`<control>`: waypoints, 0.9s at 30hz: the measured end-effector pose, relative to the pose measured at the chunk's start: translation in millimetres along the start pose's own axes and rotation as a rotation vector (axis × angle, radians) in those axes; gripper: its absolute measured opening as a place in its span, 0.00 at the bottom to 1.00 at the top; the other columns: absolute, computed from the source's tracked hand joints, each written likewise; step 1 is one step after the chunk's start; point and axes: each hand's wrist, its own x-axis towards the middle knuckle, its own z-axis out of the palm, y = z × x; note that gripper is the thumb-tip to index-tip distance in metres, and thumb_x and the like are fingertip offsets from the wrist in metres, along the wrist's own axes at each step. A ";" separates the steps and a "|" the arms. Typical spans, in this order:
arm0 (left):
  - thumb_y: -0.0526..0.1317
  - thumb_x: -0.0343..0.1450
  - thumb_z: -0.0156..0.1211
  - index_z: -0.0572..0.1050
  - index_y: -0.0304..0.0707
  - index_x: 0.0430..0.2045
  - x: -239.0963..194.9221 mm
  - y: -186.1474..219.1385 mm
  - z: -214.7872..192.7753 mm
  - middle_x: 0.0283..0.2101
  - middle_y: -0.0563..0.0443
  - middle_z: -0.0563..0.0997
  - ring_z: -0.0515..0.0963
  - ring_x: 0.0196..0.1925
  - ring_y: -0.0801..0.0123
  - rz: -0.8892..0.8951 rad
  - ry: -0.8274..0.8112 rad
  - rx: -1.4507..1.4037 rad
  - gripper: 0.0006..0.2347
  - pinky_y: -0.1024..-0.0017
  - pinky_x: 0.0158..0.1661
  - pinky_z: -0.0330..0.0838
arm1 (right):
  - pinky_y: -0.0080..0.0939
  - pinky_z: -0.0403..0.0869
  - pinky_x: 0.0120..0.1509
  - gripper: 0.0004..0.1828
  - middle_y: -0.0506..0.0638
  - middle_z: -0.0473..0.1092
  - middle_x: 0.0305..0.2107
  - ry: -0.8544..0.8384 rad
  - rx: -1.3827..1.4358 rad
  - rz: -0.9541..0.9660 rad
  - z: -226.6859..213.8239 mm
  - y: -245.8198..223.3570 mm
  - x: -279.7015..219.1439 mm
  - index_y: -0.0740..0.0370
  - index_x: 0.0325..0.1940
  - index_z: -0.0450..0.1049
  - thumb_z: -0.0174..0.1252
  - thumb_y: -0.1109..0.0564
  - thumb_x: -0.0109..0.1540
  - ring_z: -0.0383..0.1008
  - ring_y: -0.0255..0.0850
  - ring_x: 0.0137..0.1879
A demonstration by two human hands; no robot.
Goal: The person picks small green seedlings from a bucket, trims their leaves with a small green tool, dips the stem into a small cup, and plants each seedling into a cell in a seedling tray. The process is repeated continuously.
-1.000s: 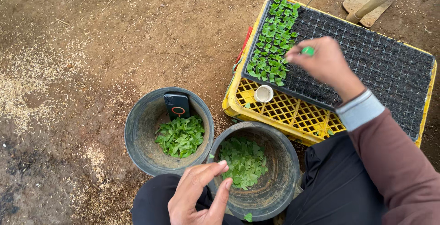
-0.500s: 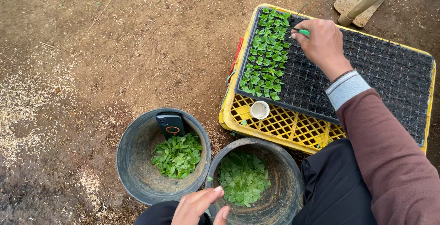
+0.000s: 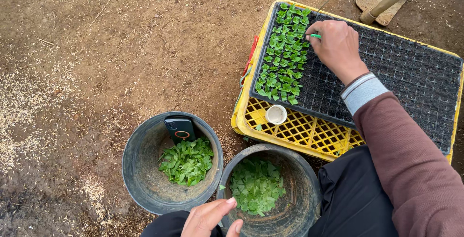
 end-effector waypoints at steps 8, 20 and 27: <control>0.38 0.61 0.76 0.80 0.44 0.46 3.0 6.7 -3.4 0.40 0.51 0.86 0.86 0.44 0.66 -0.007 -0.001 -0.010 0.19 0.66 0.48 0.79 | 0.53 0.75 0.40 0.06 0.56 0.78 0.32 -0.001 -0.014 -0.041 0.3 -1.4 -5.0 0.57 0.45 0.82 0.65 0.59 0.64 0.79 0.53 0.37; 0.31 0.60 0.73 0.82 0.36 0.44 28.4 50.8 -18.8 0.40 0.48 0.88 0.88 0.43 0.67 -0.116 0.134 -0.067 0.17 0.68 0.50 0.78 | 0.51 0.76 0.42 0.14 0.56 0.78 0.33 0.010 0.075 0.045 -27.5 9.7 -9.5 0.53 0.55 0.82 0.66 0.53 0.65 0.80 0.51 0.36; 0.27 0.61 0.69 0.82 0.35 0.44 35.5 92.0 -23.3 0.40 0.47 0.87 0.87 0.41 0.68 -0.180 0.152 -0.173 0.17 0.72 0.46 0.78 | 0.55 0.76 0.47 0.22 0.61 0.78 0.29 -0.149 -0.043 0.261 -85.5 39.7 -59.4 0.54 0.40 0.84 0.65 0.34 0.65 0.79 0.57 0.39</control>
